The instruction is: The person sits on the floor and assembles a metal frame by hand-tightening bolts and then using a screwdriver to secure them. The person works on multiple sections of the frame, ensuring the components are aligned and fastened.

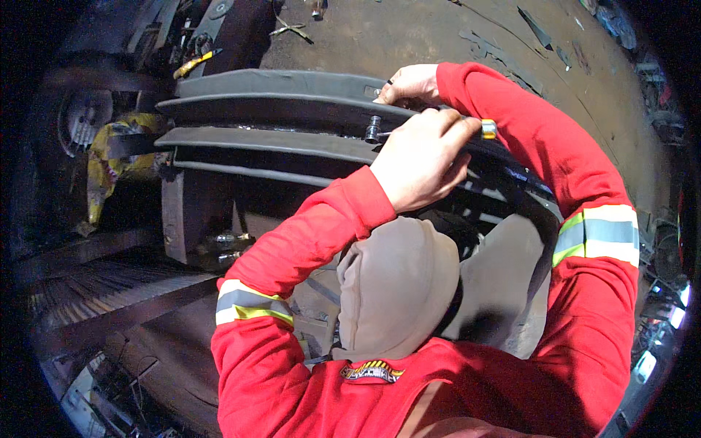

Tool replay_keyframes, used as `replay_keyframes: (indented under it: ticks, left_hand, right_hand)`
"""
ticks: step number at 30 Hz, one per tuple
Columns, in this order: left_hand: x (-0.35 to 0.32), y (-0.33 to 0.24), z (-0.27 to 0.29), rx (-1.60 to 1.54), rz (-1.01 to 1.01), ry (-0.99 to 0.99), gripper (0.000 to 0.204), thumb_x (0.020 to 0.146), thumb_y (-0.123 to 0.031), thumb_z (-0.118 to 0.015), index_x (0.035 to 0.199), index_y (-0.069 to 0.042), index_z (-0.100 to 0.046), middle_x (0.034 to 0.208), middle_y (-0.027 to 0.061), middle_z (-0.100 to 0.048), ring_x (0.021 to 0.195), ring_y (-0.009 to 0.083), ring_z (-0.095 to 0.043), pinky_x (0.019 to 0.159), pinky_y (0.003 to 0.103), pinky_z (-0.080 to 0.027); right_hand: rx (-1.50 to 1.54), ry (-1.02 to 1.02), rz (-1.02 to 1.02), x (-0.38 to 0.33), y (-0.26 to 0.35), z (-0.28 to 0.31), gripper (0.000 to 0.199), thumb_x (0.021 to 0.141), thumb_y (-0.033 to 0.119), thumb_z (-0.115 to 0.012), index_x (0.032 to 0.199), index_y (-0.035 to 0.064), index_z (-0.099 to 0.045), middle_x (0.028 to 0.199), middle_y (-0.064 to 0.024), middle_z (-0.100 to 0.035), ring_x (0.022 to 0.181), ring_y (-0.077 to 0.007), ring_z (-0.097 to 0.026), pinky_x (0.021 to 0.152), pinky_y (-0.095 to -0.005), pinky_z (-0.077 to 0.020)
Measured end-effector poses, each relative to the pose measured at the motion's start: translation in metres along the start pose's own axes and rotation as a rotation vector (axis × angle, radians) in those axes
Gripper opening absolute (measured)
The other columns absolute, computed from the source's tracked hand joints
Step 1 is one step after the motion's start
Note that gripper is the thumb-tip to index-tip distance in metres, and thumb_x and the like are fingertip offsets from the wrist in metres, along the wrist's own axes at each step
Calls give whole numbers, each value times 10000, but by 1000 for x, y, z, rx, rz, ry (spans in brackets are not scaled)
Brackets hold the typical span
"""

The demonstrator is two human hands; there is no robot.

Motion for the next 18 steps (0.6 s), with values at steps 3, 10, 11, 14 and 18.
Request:
replay_keyframes:
  ticks: [3, 10, 11, 14, 18]
  left_hand:
    - [-6, 3, -24, 8, -102, 39, 461, 715, -120, -657, 1148, -51, -518, 1038, 150, -534, 942, 312, -542, 823, 406, -455]
    - [-16, 22, -84, 250, -104, 204, 208, 728, -263, -603, 716, -58, -635, 788, 125, -583, 798, 267, -549, 691, 374, -427]
    - [-14, 23, -84, 266, -93, 216, 210, 725, -263, -603, 717, -57, -637, 781, 124, -583, 794, 267, -550, 690, 376, -427]
    - [-11, 30, -92, 270, -61, 281, 193, 754, -204, -550, 814, -36, -623, 779, 143, -608, 801, 280, -591, 690, 389, -466]
    - [-10, 33, -101, 258, 14, 428, 181, 767, -138, -506, 865, -17, -599, 774, 168, -627, 800, 280, -626, 700, 410, -499]
  right_hand:
    - [-17, -19, -22, -9, 3, 0, 165, 783, 223, -697, 875, 86, -687, 734, -18, -647, 616, -112, -552, 564, -286, -433]
    - [59, -20, -43, -12, 2, -11, 161, 812, 222, -661, 871, 73, -676, 708, 40, -617, 609, -64, -505, 562, -242, -397]
    - [-52, -73, 20, -15, 10, -9, 166, 818, 220, -650, 873, 67, -677, 714, 36, -620, 617, -63, -508, 569, -241, -399]
    - [-311, -218, 239, -29, 31, -4, 232, 828, 254, -610, 886, 40, -677, 774, -5, -644, 642, -85, -534, 600, -245, -407]
    - [-563, -249, 230, -61, 49, -22, 497, 729, 401, -681, 989, -21, -653, 906, -112, -650, 825, -160, -567, 726, -297, -445]
Point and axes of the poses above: each hand's wrist, its own x-axis towards the middle knuckle, its own z-axis out of the back of the hand, y = z × x, the point moved 10 cm from there along x, towards the middle knuckle
